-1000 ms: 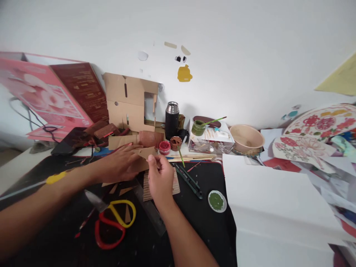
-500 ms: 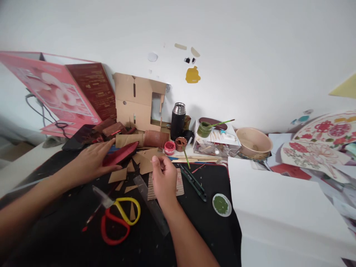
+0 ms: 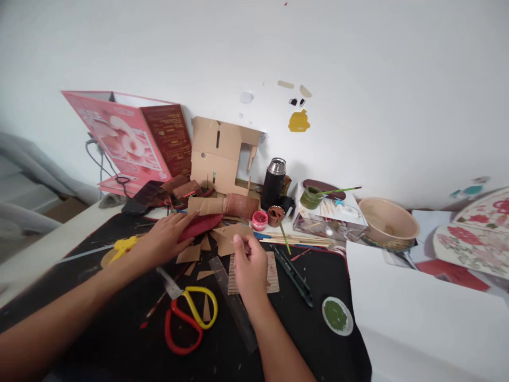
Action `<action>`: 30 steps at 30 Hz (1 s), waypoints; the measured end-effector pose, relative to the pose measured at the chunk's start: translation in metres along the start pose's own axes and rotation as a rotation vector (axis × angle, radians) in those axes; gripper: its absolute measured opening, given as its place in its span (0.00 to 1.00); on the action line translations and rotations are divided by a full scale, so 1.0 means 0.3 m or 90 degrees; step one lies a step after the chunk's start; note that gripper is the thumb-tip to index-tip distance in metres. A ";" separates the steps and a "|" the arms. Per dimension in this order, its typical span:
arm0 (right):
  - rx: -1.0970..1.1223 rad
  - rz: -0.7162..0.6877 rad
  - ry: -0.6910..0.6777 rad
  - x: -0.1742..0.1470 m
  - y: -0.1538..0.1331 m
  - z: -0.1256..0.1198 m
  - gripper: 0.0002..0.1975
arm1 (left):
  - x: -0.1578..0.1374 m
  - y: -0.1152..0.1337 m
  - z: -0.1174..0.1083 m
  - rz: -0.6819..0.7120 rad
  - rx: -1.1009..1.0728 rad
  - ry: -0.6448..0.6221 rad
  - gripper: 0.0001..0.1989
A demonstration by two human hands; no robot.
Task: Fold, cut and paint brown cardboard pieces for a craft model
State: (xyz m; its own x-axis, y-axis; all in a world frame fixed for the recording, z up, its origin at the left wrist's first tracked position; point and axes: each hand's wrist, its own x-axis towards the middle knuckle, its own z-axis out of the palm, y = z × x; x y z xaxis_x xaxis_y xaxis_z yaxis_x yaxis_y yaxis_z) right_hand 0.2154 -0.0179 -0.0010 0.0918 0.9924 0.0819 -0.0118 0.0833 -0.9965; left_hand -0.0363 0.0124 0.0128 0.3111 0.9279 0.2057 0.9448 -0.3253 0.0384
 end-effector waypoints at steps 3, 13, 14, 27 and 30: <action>0.013 0.025 -0.014 -0.002 -0.002 -0.001 0.25 | 0.002 -0.032 -0.039 0.005 -0.028 0.010 0.33; 0.016 0.036 -0.016 -0.007 -0.032 0.001 0.24 | 0.009 -0.272 -0.185 0.008 -0.112 -0.036 0.32; 0.012 0.034 -0.018 -0.008 -0.031 0.001 0.24 | 0.007 -0.282 -0.178 0.006 -0.116 -0.041 0.32; -0.001 0.031 -0.039 -0.010 -0.008 0.009 0.23 | 0.030 -0.231 -0.115 0.053 -0.122 -0.089 0.30; 0.002 0.029 -0.032 -0.009 -0.012 0.005 0.23 | 0.031 -0.235 -0.123 0.061 -0.114 -0.074 0.29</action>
State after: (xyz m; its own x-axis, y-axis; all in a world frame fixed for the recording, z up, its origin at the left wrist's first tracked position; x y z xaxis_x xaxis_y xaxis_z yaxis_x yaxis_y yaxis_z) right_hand 0.2137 -0.0206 0.0024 0.0417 0.9984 0.0369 -0.0177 0.0377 -0.9991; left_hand -0.1039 0.0372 0.0481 0.4178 0.9026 0.1035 0.8805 -0.4303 0.1987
